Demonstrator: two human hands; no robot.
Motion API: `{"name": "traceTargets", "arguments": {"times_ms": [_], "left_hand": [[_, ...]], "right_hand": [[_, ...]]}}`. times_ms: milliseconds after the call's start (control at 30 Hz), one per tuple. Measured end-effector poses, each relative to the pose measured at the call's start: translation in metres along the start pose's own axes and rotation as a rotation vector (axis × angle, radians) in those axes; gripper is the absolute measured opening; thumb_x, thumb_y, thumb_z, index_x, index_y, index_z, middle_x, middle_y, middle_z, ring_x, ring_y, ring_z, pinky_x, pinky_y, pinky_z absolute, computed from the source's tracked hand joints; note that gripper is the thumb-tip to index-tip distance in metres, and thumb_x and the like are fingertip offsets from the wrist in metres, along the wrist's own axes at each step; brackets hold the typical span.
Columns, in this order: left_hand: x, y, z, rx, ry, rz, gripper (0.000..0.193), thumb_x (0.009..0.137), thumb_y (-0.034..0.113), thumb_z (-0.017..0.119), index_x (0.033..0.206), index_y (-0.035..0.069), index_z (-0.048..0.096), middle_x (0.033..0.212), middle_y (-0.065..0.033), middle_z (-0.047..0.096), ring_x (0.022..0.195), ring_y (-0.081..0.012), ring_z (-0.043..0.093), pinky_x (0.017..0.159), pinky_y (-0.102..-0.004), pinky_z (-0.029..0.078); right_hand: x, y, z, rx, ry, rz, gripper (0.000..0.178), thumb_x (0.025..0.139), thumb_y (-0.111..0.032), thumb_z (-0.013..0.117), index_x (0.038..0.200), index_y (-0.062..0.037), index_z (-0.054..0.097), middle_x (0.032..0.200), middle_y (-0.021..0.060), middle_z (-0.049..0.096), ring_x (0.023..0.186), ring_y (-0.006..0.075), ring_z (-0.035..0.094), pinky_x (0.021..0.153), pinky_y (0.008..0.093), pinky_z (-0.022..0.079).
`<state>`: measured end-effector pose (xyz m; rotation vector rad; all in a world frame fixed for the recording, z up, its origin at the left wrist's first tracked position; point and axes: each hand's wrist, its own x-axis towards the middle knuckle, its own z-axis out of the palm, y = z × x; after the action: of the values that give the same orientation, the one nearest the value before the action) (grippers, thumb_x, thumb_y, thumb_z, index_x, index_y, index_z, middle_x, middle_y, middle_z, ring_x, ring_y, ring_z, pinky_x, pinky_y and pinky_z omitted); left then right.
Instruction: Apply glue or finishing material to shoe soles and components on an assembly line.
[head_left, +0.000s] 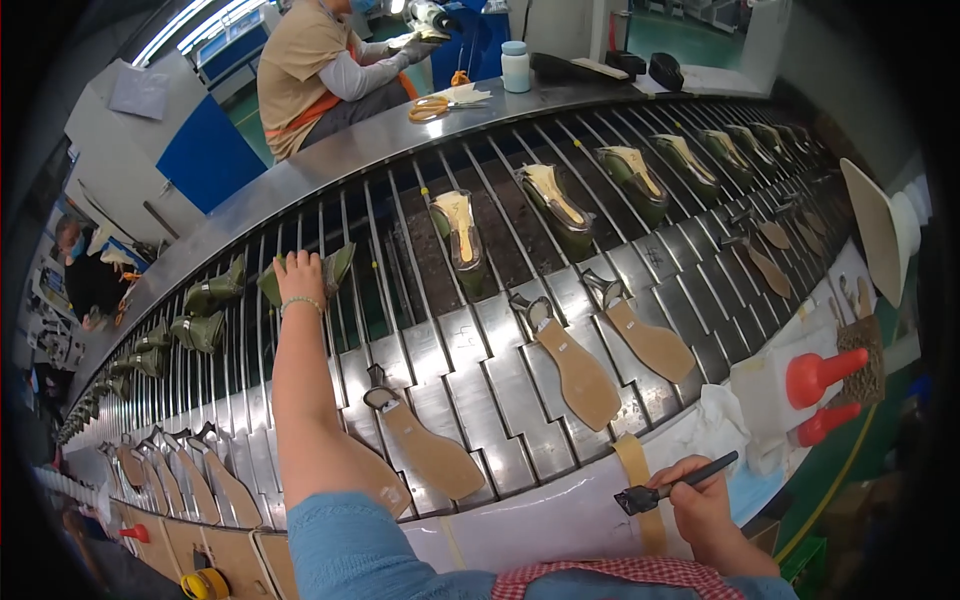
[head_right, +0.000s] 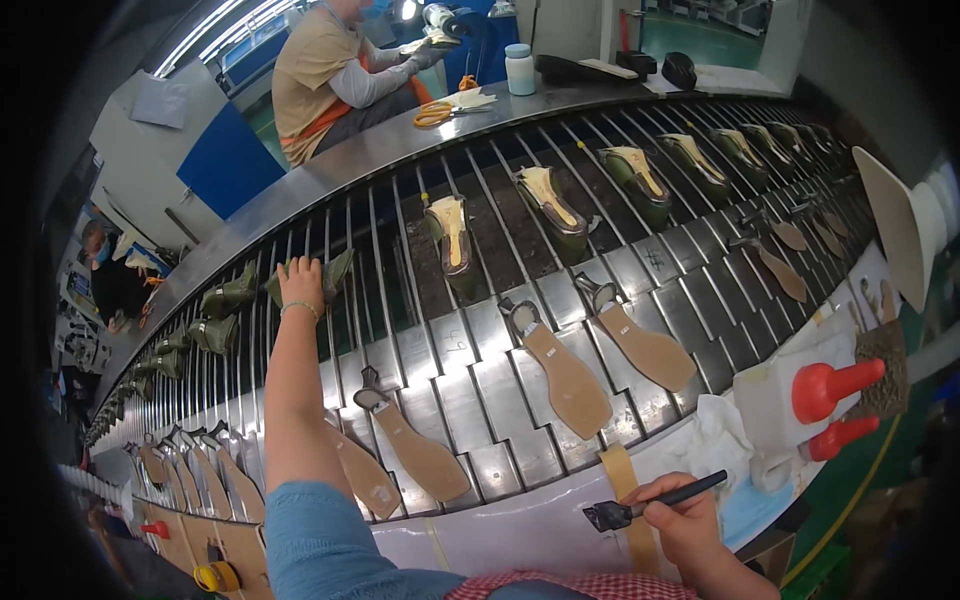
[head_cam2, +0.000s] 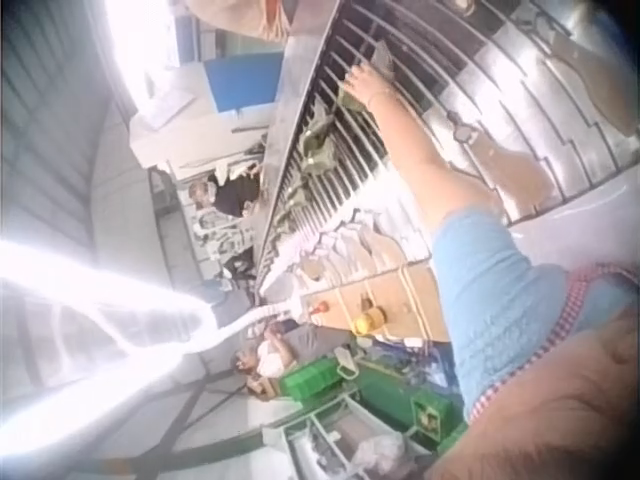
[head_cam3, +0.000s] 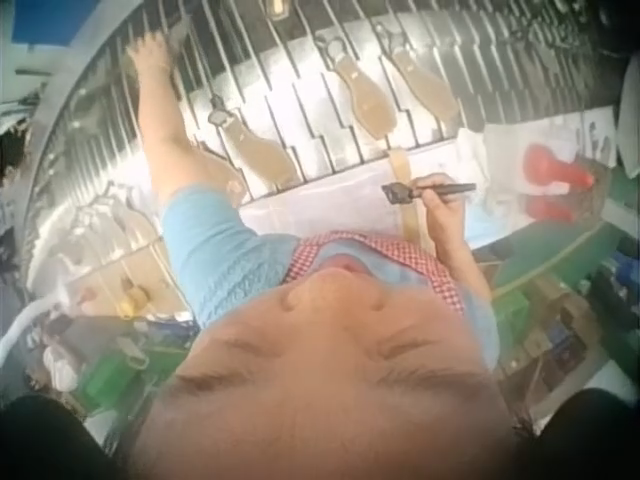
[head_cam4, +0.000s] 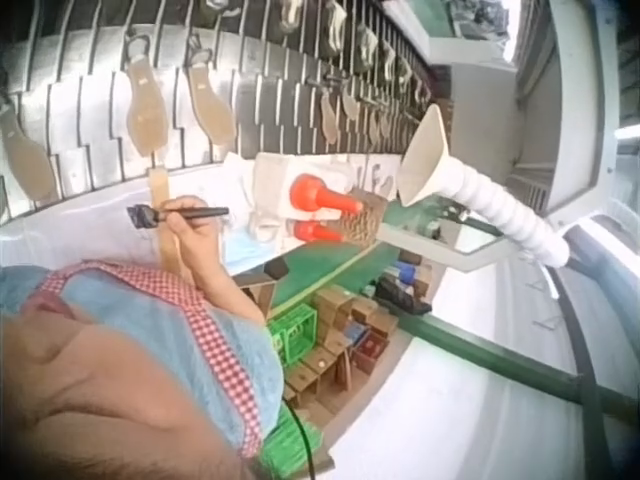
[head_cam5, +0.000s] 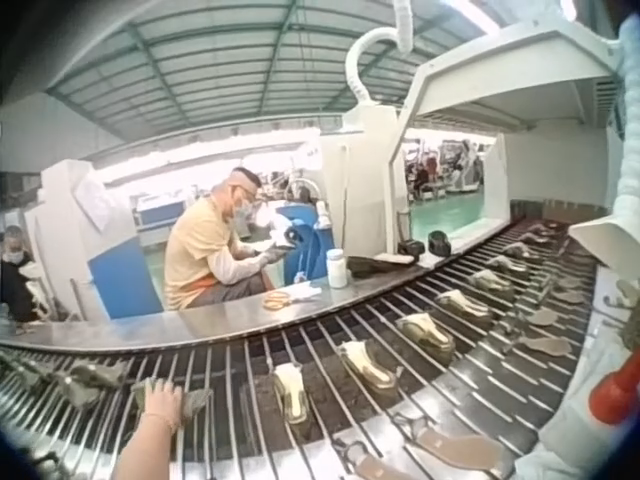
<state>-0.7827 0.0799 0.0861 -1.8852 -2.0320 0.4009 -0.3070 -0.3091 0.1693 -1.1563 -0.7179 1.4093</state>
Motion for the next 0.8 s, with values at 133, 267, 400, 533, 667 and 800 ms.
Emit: {"name": "traceTargets", "arguments": {"times_ms": [133, 267, 400, 533, 667, 800], "left_hand": [[-0.011, -0.043, 0.011, 0.070, 0.024, 0.010, 0.048, 0.073, 0.019, 0.074, 0.115, 0.019, 0.051, 0.116, -0.0022, 0.057, 0.110, -0.0298, 0.054, 0.091, -0.0423, 0.044], [-0.052, -0.048, 0.011, -0.126, -0.099, -0.094, 0.064, 0.058, 0.025, 0.085, 0.110, 0.017, 0.049, 0.114, -0.0067, 0.057, 0.100, -0.0302, 0.061, 0.082, -0.0439, 0.050], [-0.113, -0.042, -0.036, -0.599, 0.263, -0.103, 0.067, 0.060, 0.022, 0.084, 0.117, 0.013, 0.049, 0.115, -0.0109, 0.057, 0.099, -0.0372, 0.060, 0.083, -0.0412, 0.050], [-0.170, -0.054, -0.081, -1.455, 0.386, -0.159, 0.061, 0.071, 0.022, 0.080, 0.122, 0.002, 0.051, 0.125, -0.0086, 0.057, 0.108, -0.0296, 0.058, 0.093, -0.0389, 0.046], [-0.260, -0.055, -0.098, -2.778, 0.046, 0.104, 0.050, 0.086, 0.028, 0.067, 0.129, 0.009, 0.050, 0.131, -0.0083, 0.053, 0.120, -0.0260, 0.051, 0.103, -0.0425, 0.039], [-0.332, -0.011, -0.137, -2.971, -0.203, 0.385, 0.053, 0.087, 0.030, 0.065, 0.133, 0.010, 0.047, 0.137, -0.0082, 0.048, 0.127, -0.0267, 0.043, 0.108, -0.0482, 0.032]], "right_hand": [[-0.013, -0.001, -0.005, 0.010, 0.001, 0.018, 0.019, 0.081, -0.009, 0.067, 0.094, 0.0008, 0.058, 0.097, 0.0174, 0.066, 0.092, 0.0222, 0.063, 0.087, 0.0340, 0.047], [-0.028, -0.007, -0.009, 0.031, 0.007, 0.004, 0.018, 0.081, -0.005, 0.064, 0.097, 0.0011, 0.058, 0.098, 0.0162, 0.066, 0.093, 0.0215, 0.063, 0.087, 0.0332, 0.047], [-0.047, -0.021, -0.027, 0.007, -0.019, -0.064, 0.018, 0.081, 0.001, 0.062, 0.099, 0.0006, 0.058, 0.095, 0.0122, 0.065, 0.092, 0.0195, 0.062, 0.086, 0.0314, 0.047], [-0.064, -0.049, -0.049, -0.106, 0.070, -0.235, 0.016, 0.080, -0.002, 0.067, 0.095, -0.0011, 0.061, 0.093, 0.0096, 0.065, 0.088, 0.0159, 0.061, 0.082, 0.0285, 0.047], [-0.091, -0.092, -0.086, -0.522, 0.316, -0.421, 0.016, 0.078, -0.001, 0.070, 0.091, -0.0006, 0.061, 0.088, 0.0044, 0.064, 0.080, 0.0112, 0.059, 0.072, 0.0240, 0.046], [-0.103, -0.107, -0.124, -1.010, 0.518, -0.490, 0.018, 0.075, -0.006, 0.074, 0.088, -0.0003, 0.062, 0.082, 0.0042, 0.065, 0.072, 0.0085, 0.056, 0.065, 0.0239, 0.044]]}}
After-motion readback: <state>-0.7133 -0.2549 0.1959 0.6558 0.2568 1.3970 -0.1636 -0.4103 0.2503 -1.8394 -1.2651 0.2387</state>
